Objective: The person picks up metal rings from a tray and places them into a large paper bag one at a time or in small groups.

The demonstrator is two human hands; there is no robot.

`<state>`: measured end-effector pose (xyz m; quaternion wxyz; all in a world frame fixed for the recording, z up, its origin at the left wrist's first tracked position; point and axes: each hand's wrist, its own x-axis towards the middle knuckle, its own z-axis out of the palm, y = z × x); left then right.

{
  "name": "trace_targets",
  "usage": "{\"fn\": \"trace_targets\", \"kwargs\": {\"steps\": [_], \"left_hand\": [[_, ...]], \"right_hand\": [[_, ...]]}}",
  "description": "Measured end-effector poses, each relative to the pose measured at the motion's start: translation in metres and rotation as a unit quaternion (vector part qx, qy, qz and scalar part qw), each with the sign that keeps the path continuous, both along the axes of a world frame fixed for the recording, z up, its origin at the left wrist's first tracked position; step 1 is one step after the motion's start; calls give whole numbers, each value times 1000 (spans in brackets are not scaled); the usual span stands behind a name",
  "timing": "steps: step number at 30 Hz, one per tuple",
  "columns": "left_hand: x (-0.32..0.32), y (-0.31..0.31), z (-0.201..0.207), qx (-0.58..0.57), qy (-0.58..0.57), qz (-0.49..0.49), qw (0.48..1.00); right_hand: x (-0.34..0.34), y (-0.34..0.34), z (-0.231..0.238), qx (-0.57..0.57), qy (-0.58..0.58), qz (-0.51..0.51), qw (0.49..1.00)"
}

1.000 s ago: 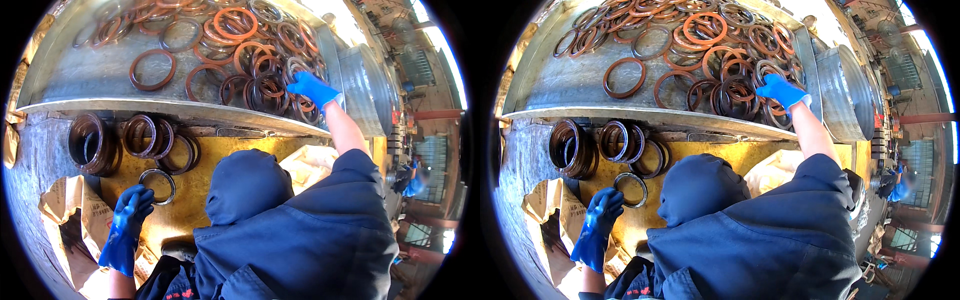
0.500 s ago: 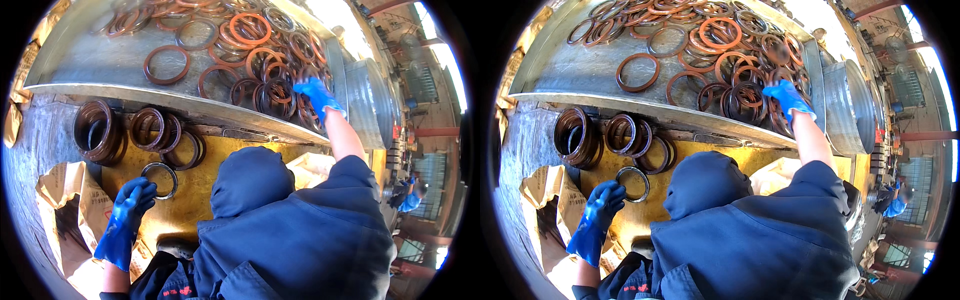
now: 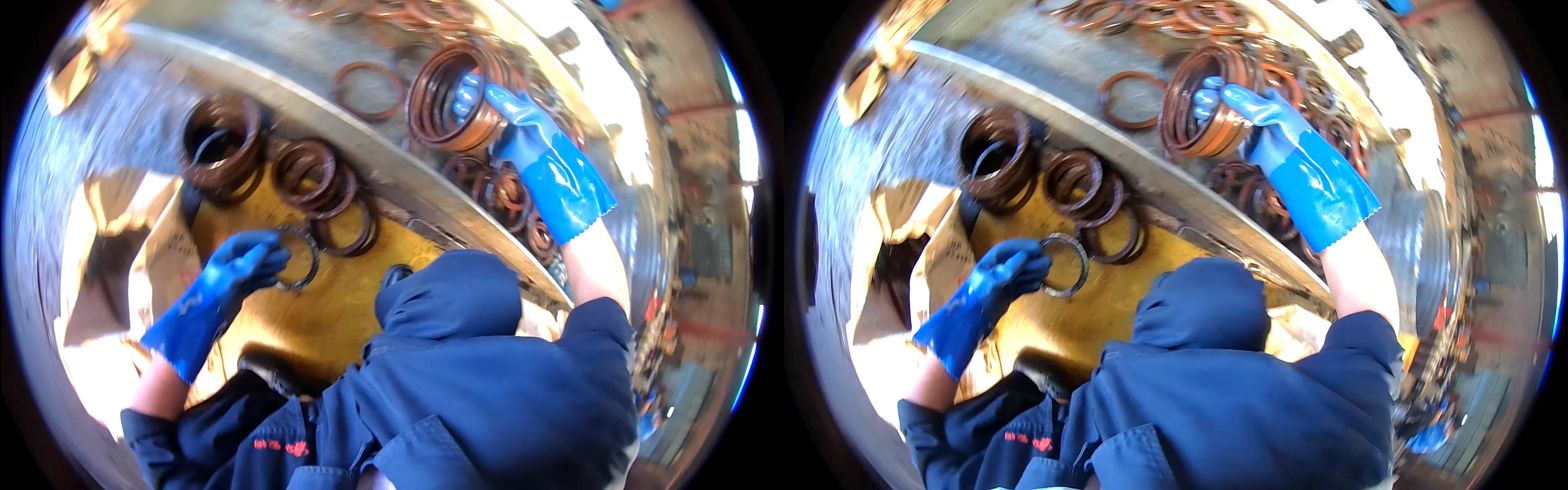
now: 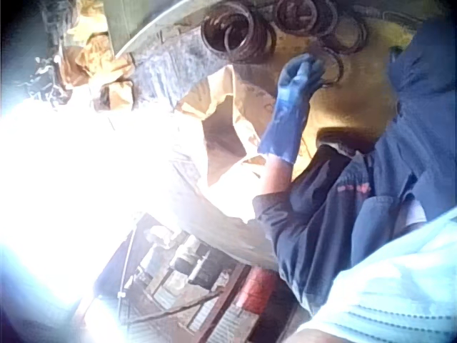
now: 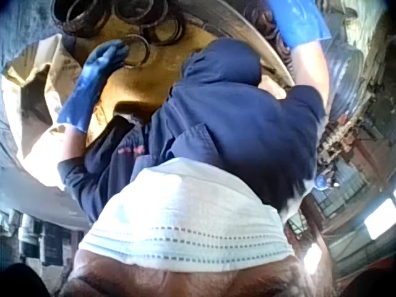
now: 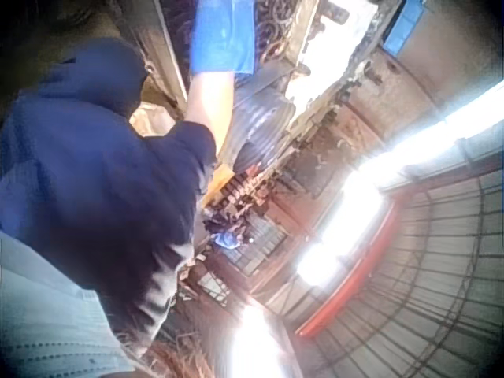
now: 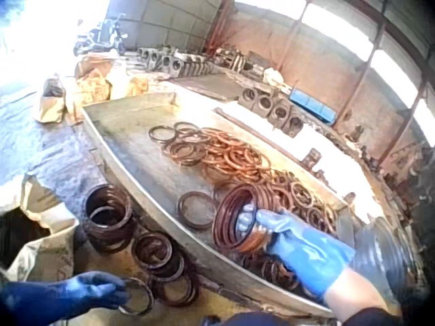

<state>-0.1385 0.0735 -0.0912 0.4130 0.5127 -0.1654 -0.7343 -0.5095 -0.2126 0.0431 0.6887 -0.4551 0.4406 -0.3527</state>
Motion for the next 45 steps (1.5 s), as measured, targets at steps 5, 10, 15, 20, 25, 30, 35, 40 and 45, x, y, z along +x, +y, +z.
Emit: {"fn": "trace_targets", "kwargs": {"steps": [5, 10, 15, 20, 25, 30, 35, 40, 45], "left_hand": [[17, 27, -9, 18, 17, 33, 999], [23, 72, -41, 76, 23, 9, 997], [20, 86, 0, 43, -17, -62, 997], [73, 90, 90, -162, -181, -4, 970], [147, 118, 111, -221, -434, 169, 857], [178, 162, 69, -106, -606, 190, 765], [158, 168, 60, 9, -711, 125, 692], [159, 166, 57, -39, -743, 61, 665], [141, 165, 66, -35, -725, 39, 687]], "right_hand": [[136, 30, -67, 147, -47, 260, 953], [238, 96, -123, 145, 80, 397, 903], [285, 146, -158, 162, 141, 490, 844], [310, 168, -192, 239, 65, 483, 840], [317, 165, -240, 197, 100, 517, 827], [321, 177, -249, 189, 95, 548, 809], [331, 180, -219, 217, 126, 511, 822], [343, 159, -160, 193, 73, 412, 887], [400, 159, -63, -115, 71, 575, 807]]}}
